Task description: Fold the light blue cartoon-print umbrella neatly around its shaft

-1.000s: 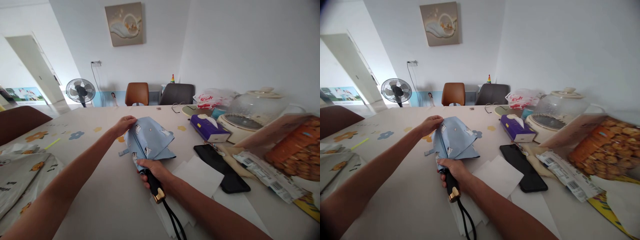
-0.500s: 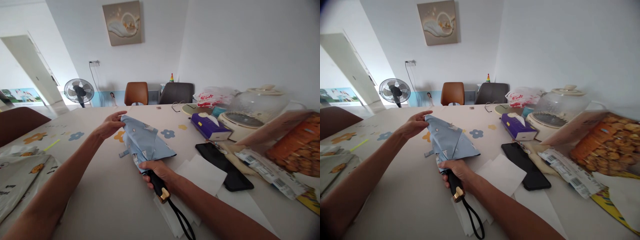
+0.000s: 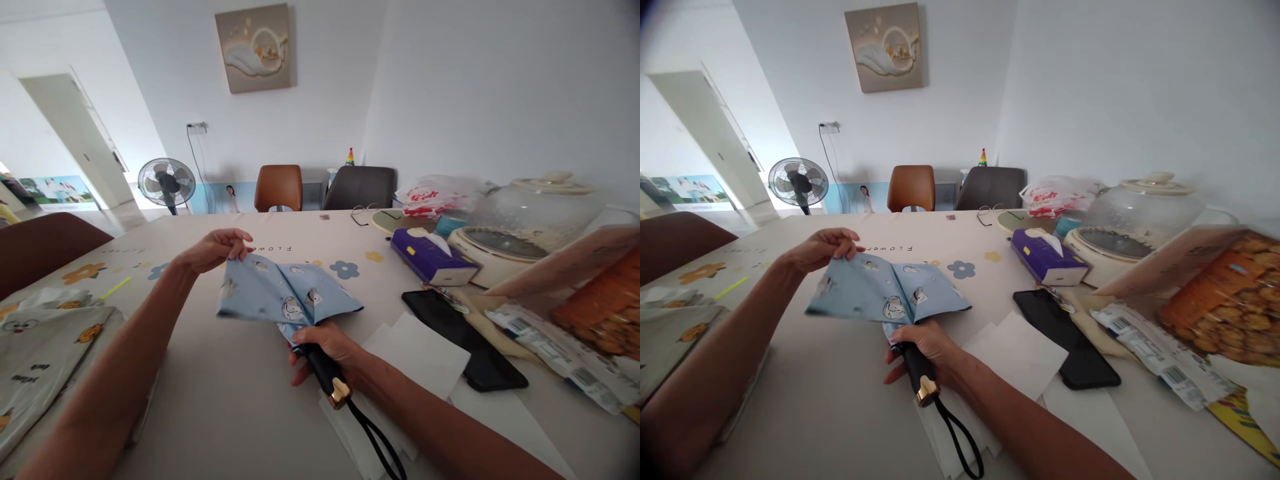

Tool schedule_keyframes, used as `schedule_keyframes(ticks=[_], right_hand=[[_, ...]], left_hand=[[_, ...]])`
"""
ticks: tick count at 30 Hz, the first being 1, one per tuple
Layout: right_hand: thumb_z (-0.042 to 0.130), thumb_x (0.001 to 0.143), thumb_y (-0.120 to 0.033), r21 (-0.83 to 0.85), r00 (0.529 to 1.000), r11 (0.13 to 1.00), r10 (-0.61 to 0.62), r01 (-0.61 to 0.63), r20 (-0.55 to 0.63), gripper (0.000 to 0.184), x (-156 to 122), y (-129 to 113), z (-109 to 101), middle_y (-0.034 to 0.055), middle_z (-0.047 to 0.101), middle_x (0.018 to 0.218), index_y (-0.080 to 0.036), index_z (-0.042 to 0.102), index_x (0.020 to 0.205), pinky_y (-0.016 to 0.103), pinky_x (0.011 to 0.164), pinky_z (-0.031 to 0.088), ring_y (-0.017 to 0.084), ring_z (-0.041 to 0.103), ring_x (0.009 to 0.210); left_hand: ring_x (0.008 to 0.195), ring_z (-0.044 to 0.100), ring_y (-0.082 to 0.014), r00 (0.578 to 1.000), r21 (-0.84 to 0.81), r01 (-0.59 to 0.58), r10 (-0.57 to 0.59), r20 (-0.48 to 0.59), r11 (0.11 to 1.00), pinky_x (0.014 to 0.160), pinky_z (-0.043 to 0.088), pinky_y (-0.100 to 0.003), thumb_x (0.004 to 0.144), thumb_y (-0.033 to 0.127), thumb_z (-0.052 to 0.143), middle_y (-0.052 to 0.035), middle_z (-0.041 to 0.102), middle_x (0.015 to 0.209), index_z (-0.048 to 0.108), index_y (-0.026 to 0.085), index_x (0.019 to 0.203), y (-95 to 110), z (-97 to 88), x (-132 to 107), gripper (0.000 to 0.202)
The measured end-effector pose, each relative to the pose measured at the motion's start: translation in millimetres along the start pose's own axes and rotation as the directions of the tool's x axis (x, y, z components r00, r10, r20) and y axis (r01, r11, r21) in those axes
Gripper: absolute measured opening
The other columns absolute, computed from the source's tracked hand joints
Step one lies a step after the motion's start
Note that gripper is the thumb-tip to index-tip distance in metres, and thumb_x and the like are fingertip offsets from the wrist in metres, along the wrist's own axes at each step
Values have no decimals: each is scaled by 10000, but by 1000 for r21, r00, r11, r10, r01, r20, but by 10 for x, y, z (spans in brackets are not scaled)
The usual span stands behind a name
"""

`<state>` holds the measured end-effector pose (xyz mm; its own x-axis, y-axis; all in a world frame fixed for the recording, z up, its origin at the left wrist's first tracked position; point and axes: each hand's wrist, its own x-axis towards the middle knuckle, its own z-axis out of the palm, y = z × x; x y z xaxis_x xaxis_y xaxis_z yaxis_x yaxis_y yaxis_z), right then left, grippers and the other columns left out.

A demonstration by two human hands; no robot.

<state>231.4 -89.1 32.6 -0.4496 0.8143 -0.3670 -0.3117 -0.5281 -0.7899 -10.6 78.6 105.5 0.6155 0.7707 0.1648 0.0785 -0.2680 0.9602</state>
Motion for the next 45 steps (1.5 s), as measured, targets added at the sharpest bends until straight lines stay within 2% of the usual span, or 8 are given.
schedule_keyframes(ticks=[3, 6, 9, 12, 16, 26, 31, 45], right_hand=[[597, 664, -184, 4, 1000, 1000, 14, -14, -6, 101, 0, -4, 10, 59, 570, 674, -90, 561, 678, 354, 470, 554, 154, 575, 586], [606, 645, -160, 11, 1000, 1000, -13, 13, -25, 88, -3, -15, 30, 50, 558, 693, -88, 565, 674, 351, 431, 551, 146, 560, 591], [597, 657, -169, 2, 1000, 1000, -13, 13, -16, 90, -2, -19, 37, 46, 555, 652, -87, 564, 670, 339, 426, 549, 140, 552, 571], [582, 669, -169, 2, 1000, 1000, 8, -8, -23, 84, -5, -29, 44, 37, 542, 595, -89, 558, 673, 328, 434, 550, 140, 550, 559], [581, 650, -133, 11, 1000, 1000, 5, -5, -30, 108, -15, -50, 60, 28, 561, 623, -102, 564, 752, 327, 422, 549, 136, 552, 552], [610, 640, -124, 11, 1000, 1000, -7, 7, -10, 173, -33, -54, 72, 12, 560, 612, -114, 552, 803, 344, 476, 557, 144, 568, 558], [605, 633, -99, 33, 1000, 999, 11, -11, 7, 130, -55, -60, 96, 18, 546, 621, -105, 552, 752, 382, 475, 556, 163, 574, 598], [512, 790, -389, 125, 985, 979, 166, -160, -38, 279, -60, -110, 142, 33, 581, 589, -114, 553, 810, 322, 479, 549, 136, 575, 482]], left_hand=[[616, 547, -167, 975, 263, 193, -154, -163, 945, 699, 420, -329, 568, 65, 550, -10, 578, 558, 686, 188, 775, -26, 33, 51, 276], [651, 543, -171, 921, 329, 174, -35, -388, 928, 647, 395, -288, 580, 83, 564, -30, 617, 652, 678, 189, 733, 128, 249, 63, 219], [804, 561, -200, 994, 297, 48, -15, -112, 954, 709, 390, -276, 595, 162, 649, -40, 646, 824, 678, 223, 846, 403, 646, -13, 260], [893, 541, -224, 959, 440, -85, -46, 278, 894, 767, 372, -286, 567, 230, 706, -27, 632, 928, 665, 270, 866, 594, 1060, -140, 305], [826, 517, -226, 924, 732, -247, -72, 375, 635, 699, 368, -296, 567, 280, 702, -38, 590, 869, 616, 241, 867, 630, 1367, -309, 314], [1053, 453, -208, 917, 936, -303, 324, 235, 178, 863, 401, -357, 777, 74, 443, -82, 499, 1120, 440, 189, 1119, 82, 1417, -803, 361], [812, 490, -167, 809, 910, -396, 515, 284, 121, 722, 421, -299, 854, 105, 406, -51, 553, 825, 503, 155, 864, -206, 1388, -852, 109], [629, 396, -134, 821, 879, -447, 465, 330, 165, 558, 330, -257, 887, 161, 355, -23, 488, 687, 464, 156, 710, -397, 1385, -787, 208]])
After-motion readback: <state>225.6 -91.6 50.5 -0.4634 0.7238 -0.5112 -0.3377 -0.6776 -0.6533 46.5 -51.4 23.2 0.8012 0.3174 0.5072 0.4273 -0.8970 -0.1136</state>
